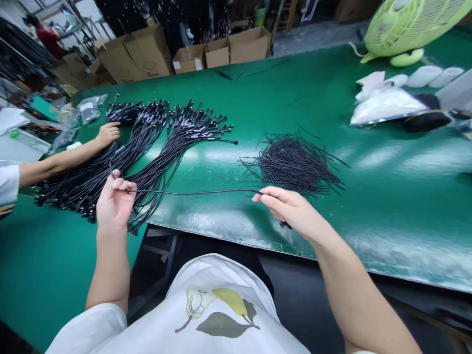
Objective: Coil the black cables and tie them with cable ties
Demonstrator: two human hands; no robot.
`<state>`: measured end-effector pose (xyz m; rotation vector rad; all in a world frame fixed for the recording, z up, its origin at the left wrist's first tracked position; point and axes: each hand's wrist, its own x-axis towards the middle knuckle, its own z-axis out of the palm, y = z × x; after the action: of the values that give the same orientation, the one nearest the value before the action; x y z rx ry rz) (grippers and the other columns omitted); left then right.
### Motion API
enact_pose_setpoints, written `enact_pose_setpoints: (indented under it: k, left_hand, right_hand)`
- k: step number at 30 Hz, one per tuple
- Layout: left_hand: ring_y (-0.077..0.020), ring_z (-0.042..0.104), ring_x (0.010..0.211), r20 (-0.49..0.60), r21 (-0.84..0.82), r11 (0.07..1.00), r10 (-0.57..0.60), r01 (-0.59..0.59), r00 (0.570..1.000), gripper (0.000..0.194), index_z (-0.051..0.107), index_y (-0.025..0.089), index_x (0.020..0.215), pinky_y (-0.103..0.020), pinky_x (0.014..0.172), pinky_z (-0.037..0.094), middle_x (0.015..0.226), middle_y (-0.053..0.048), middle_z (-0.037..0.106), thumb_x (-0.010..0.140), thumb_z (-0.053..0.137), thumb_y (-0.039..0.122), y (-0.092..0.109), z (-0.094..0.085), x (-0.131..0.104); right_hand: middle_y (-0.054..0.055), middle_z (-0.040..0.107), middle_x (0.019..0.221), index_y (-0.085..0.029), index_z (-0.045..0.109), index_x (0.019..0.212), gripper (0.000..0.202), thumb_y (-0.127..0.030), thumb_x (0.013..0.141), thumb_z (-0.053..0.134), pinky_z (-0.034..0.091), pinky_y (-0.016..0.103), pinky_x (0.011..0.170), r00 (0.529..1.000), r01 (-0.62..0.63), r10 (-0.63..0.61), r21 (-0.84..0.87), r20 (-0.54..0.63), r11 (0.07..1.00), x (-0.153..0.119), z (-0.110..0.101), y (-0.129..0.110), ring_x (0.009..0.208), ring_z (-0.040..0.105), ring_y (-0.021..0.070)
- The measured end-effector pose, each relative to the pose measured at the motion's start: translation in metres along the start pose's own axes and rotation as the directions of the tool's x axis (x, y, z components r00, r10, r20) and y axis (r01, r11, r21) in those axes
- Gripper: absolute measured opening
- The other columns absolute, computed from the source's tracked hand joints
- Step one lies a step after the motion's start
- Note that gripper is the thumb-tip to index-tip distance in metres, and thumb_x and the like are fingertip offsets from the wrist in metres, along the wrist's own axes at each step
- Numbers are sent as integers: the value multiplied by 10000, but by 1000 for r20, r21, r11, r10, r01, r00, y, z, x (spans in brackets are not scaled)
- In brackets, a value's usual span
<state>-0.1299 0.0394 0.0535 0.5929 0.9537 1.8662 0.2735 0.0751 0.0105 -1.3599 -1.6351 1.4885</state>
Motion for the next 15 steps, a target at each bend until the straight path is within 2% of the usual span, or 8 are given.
enact_pose_setpoints:
  k: [2,3,6,8,9,11,12,15]
  left_hand:
    - [-67,547,559,118,266,964,-10,-22,993,143,610,157,977,-199,650,505,595,68,542,875,629,255,-4,7,-15]
    - [-82,559,569,207,418,908,-69,-24,976,174,625,159,999,-208,630,500,615,48,573,871,625,277,-7,13,-25]
    - [-124,609,679,417,778,611,-325,-148,849,254,665,177,1093,-249,709,500,752,-7,666,889,574,298,-17,33,-53]
    - [-149,623,785,484,843,445,-378,-303,789,303,656,202,1171,-276,805,485,855,-20,689,907,536,290,-22,43,-64]
    - [-157,623,817,509,842,402,-367,-361,779,321,642,215,1202,-282,828,476,893,-22,691,916,519,293,-24,46,-67]
    - [-178,620,907,550,821,375,-318,-430,772,345,609,219,1245,-297,879,464,994,-44,683,933,492,309,-23,46,-70]
    - [-193,609,984,564,807,377,-267,-454,781,347,599,214,1250,-310,925,448,1065,-62,669,943,477,321,-21,44,-73]
    - [-227,520,1185,565,765,413,-61,-494,823,376,571,195,1247,-354,1041,378,1246,-113,588,979,384,381,-12,34,-92]
  right_hand:
    - [42,538,673,-219,720,845,382,-568,827,565,430,256,521,987,123,-108,-124,122,985,-15,-1,-12,600,501,148]
    - [73,582,745,-232,733,803,366,-554,835,563,481,287,590,958,206,-169,-145,230,968,-23,2,-21,673,554,176]
    - [121,624,919,-272,765,809,279,-490,849,595,530,339,754,772,422,-322,-64,547,904,-46,22,-52,846,618,221]
    - [114,620,1010,-298,764,867,175,-434,826,661,530,336,808,664,518,-407,6,628,855,-54,40,-71,930,617,221]
    - [106,613,1037,-302,758,874,140,-407,809,690,529,330,819,636,554,-452,38,625,831,-56,49,-79,956,611,217]
    - [87,598,1008,-291,740,852,120,-391,789,720,531,307,790,615,600,-540,103,575,793,-54,66,-89,931,602,199]
    - [77,587,968,-280,728,838,128,-398,789,721,531,297,761,626,608,-572,128,531,784,-52,75,-92,896,596,189]
    - [49,546,870,-244,670,792,180,-420,801,706,512,284,701,711,615,-620,134,331,777,-44,100,-94,808,564,169]
